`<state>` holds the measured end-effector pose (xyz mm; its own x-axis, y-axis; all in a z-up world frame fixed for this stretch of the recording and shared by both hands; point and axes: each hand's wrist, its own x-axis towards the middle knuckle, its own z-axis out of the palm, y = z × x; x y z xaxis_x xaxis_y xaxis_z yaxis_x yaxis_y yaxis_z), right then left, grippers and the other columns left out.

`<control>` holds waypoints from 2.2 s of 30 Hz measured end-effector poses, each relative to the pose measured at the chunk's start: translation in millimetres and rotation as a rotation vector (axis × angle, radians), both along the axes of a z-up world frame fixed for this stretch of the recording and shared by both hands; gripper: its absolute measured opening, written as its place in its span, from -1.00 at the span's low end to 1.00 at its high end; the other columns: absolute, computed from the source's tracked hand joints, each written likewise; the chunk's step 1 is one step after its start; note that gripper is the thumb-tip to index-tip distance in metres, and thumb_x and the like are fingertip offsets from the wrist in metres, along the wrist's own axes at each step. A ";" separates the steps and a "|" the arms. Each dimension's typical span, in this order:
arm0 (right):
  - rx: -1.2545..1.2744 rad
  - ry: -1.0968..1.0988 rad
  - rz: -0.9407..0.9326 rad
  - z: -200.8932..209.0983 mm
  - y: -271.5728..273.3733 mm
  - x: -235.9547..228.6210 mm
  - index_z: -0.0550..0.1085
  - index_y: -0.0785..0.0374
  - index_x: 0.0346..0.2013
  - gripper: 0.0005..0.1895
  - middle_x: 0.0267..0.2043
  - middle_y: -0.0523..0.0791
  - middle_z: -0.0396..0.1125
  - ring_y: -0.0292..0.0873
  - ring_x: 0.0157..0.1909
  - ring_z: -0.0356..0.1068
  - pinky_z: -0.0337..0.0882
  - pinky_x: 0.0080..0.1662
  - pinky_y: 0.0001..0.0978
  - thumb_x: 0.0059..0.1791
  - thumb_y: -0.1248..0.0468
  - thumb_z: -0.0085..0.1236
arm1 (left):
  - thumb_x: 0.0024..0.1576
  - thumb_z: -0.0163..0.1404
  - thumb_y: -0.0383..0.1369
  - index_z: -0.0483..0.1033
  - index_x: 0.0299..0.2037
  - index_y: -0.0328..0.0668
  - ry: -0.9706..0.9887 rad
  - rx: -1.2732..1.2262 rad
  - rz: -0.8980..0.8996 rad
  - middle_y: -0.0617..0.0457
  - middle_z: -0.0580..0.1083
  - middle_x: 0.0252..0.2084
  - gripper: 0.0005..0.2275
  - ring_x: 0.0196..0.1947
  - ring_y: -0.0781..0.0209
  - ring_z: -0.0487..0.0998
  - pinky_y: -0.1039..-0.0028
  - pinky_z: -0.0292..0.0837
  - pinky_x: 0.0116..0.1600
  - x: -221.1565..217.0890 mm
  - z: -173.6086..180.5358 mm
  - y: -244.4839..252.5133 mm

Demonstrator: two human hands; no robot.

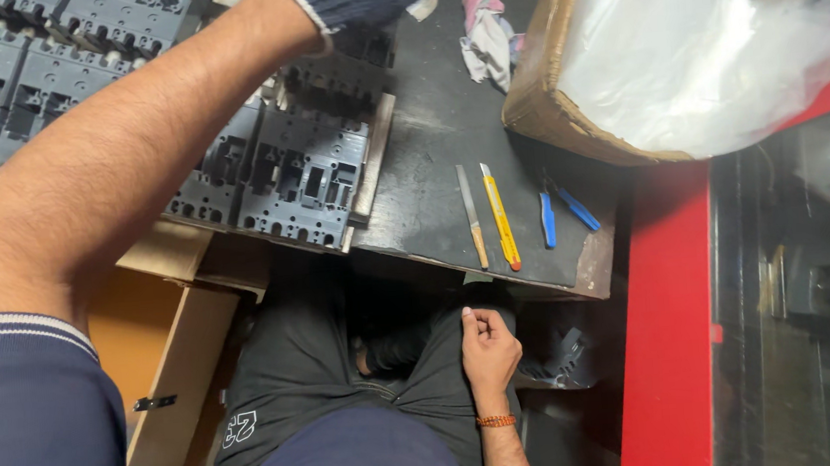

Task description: The person sits on the floor and repeatedly trims flash from gray plastic housing parts using pliers, a metal file, and a utility knife. They wipe each part with a cloth, then place it into a plastic bag and into a cardboard box.

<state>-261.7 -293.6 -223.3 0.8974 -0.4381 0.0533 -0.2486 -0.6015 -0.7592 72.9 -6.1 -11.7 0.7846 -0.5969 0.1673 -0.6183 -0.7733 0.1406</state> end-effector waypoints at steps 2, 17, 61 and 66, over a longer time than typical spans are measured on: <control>-0.015 0.010 -0.012 -1.3 0.3 2.3 0.59 0.28 -0.39 -0.78 -0.67 -0.15 0.35 -0.38 -0.63 0.20 0.29 -0.45 -0.49 -0.06 0.16 0.32 | 0.11 0.04 -0.35 0.32 0.40 -0.01 -0.127 0.088 -0.094 -0.16 0.56 -0.05 -0.44 -0.20 -0.08 0.63 0.19 0.59 -0.29 -1.6 -11.1 -2.4; -0.109 0.053 -0.023 -1.2 2.2 3.4 0.59 0.23 -0.41 -0.75 -0.66 -0.11 0.38 -0.26 -0.62 0.34 0.36 -0.41 -0.38 -0.05 0.10 0.30 | 0.30 -0.14 0.03 0.47 0.07 -0.26 0.535 -0.369 0.741 -0.16 0.54 -0.35 -0.53 -0.42 -0.05 0.63 0.11 0.59 -0.30 -58.8 35.9 91.8; -0.005 -0.843 0.144 230.3 -90.4 285.4 0.58 0.41 -0.09 -0.75 -0.19 0.01 0.53 -0.11 -0.16 0.54 0.50 -0.07 -0.19 0.16 0.23 0.15 | -0.01 0.33 -0.22 0.55 -0.09 -0.46 -0.339 -0.873 0.325 -0.16 0.48 -0.18 -0.56 -0.18 0.12 0.49 0.25 0.40 -0.11 -333.9 67.1 23.2; 0.841 -0.689 0.490 214.0 -58.4 154.9 0.47 0.35 0.09 -0.73 0.03 0.04 0.48 -0.04 0.02 0.51 0.52 0.06 -0.16 0.16 0.27 0.00 | 0.06 0.21 -0.43 0.60 -0.09 -0.32 -0.093 -0.962 0.184 -0.13 0.58 -0.01 -0.77 0.04 -0.07 0.60 0.24 0.49 0.14 -360.9 36.8 -20.5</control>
